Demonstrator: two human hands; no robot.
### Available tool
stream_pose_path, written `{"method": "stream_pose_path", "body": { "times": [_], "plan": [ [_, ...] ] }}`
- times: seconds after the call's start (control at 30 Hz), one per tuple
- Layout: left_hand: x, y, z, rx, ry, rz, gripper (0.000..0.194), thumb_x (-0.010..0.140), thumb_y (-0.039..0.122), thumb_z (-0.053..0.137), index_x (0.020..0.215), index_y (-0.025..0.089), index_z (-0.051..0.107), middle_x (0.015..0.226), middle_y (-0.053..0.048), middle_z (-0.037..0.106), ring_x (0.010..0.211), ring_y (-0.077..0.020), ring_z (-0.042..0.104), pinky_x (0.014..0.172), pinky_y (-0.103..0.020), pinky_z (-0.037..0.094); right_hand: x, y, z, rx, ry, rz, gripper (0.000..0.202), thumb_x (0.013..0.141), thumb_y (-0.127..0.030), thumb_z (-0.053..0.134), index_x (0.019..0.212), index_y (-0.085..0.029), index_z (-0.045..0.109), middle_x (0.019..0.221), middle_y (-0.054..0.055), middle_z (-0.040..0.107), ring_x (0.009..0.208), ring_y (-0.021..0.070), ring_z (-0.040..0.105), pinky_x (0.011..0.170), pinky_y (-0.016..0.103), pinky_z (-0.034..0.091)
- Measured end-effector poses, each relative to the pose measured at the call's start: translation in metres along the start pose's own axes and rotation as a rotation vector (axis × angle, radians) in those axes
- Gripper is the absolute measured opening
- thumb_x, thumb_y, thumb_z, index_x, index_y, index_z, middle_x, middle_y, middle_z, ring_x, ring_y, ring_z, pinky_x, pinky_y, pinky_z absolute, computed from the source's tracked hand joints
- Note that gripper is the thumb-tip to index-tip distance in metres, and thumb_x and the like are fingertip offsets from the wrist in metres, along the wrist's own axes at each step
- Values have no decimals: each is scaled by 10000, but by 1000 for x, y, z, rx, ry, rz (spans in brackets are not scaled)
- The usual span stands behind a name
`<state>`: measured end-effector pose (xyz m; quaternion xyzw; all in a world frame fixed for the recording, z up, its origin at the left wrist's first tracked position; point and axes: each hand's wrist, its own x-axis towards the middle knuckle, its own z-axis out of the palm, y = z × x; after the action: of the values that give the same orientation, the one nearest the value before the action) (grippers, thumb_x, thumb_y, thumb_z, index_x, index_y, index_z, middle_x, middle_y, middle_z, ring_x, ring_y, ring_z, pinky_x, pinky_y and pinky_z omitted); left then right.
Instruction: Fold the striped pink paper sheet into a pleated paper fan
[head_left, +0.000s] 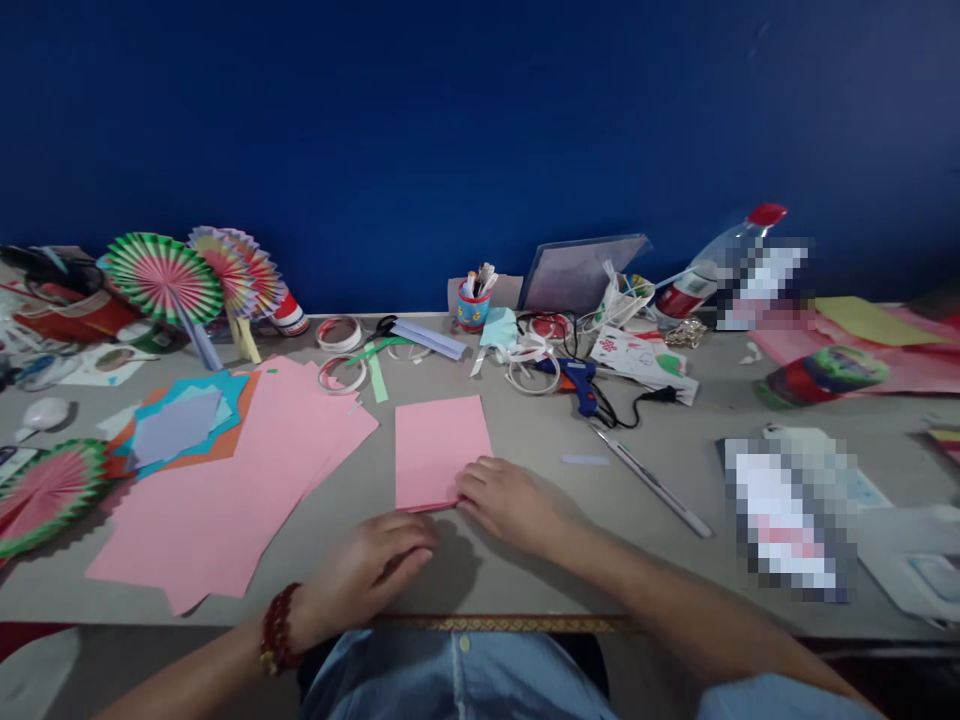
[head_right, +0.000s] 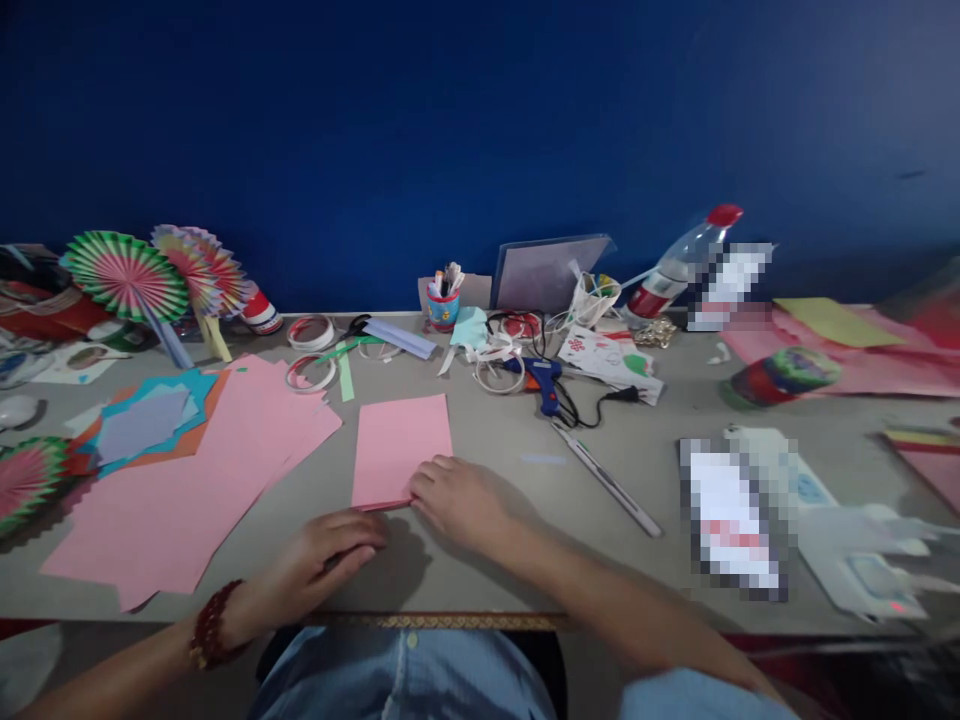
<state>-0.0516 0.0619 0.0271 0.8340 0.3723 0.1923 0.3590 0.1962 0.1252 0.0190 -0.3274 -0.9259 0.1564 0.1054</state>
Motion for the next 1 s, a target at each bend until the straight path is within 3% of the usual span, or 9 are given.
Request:
{"method": "stream_pose_path", "body": {
  "times": [0.23, 0.3, 0.4, 0.5, 0.67, 0.8, 0.87, 0.93, 1.0],
  "plan": [
    [1, -2, 4, -80, 59, -123, 368, 1024, 353, 485, 1364, 240, 565, 1319, -100, 653, 1216, -219, 615, 1021, -362, 529, 0, 2, -16, 265, 199, 43, 86, 979, -213, 572, 918, -182, 625, 890, 48, 660, 870, 184, 604, 789, 285, 464],
    [6, -3, 7, -115, 118, -164, 454, 1012, 383, 500, 1440, 235, 482, 1300, -119, 654, 1116, -228, 661, 909, -352, 580, -2, 0, -20, 350, 246, 63, 111, 989, -246, 562, 915, -188, 621, 880, 43, 658, 854, 177, 608, 766, 274, 467],
    [20, -2, 9, -155, 211, -207, 369, 1006, 421, 495, 1287, 200, 587, 1098, -89, 717, 837, -191, 703, 731, -301, 596, -4, -7, -17, 453, 255, 63, 128, 992, -278, 551, 924, -196, 621, 873, 40, 665, 822, 174, 615, 742, 270, 480],
    [38, 4, 7, -94, 303, -119, 273, 1014, 380, 485, 1100, 187, 657, 1009, -60, 730, 874, -186, 695, 798, -296, 578, -6, -14, -10, 511, 259, 43, 102, 975, -251, 530, 976, -203, 620, 951, 58, 696, 878, 189, 645, 783, 292, 512],
    [53, 13, -10, 142, 427, 140, 220, 1003, 202, 485, 1172, 195, 625, 1088, -82, 721, 1014, -184, 671, 914, -319, 543, -7, -14, -7, 443, 320, -64, 277, 966, -227, 487, 1211, -183, 607, 1120, 121, 706, 1062, 226, 647, 908, 360, 531],
    [50, 11, -36, 411, 609, 283, 273, 959, 126, 505, 1195, 209, 613, 1129, -89, 720, 1056, -205, 657, 941, -369, 521, -16, -10, -17, 381, 463, -68, 157, 980, -278, 555, 1086, -213, 651, 943, 72, 729, 934, 193, 677, 818, 309, 549],
    [48, 9, -44, 561, 613, 320, 297, 951, 141, 524, 1219, 229, 616, 1144, -80, 723, 1067, -213, 658, 928, -371, 515, -24, -8, -25, 246, 604, -141, 123, 949, -256, 618, 1065, -228, 647, 896, 59, 723, 885, 191, 671, 795, 312, 539],
    [47, 7, -45, 680, 558, 342, 300, 954, 153, 534, 1227, 240, 624, 1121, -66, 733, 1039, -202, 663, 903, -350, 505, -30, -8, -34, 55, 749, -243, 298, 900, -259, 696, 1188, -255, 618, 917, 53, 731, 881, 201, 661, 812, 338, 522],
    [49, 6, -39, 761, 478, 344, 266, 965, 149, 526, 1192, 227, 641, 1084, -61, 737, 985, -190, 660, 871, -338, 493, -32, -10, -39, -135, 702, -225, 398, 898, -289, 713, 1279, -266, 597, 993, 64, 743, 956, 216, 649, 844, 351, 501]
  ]
}}
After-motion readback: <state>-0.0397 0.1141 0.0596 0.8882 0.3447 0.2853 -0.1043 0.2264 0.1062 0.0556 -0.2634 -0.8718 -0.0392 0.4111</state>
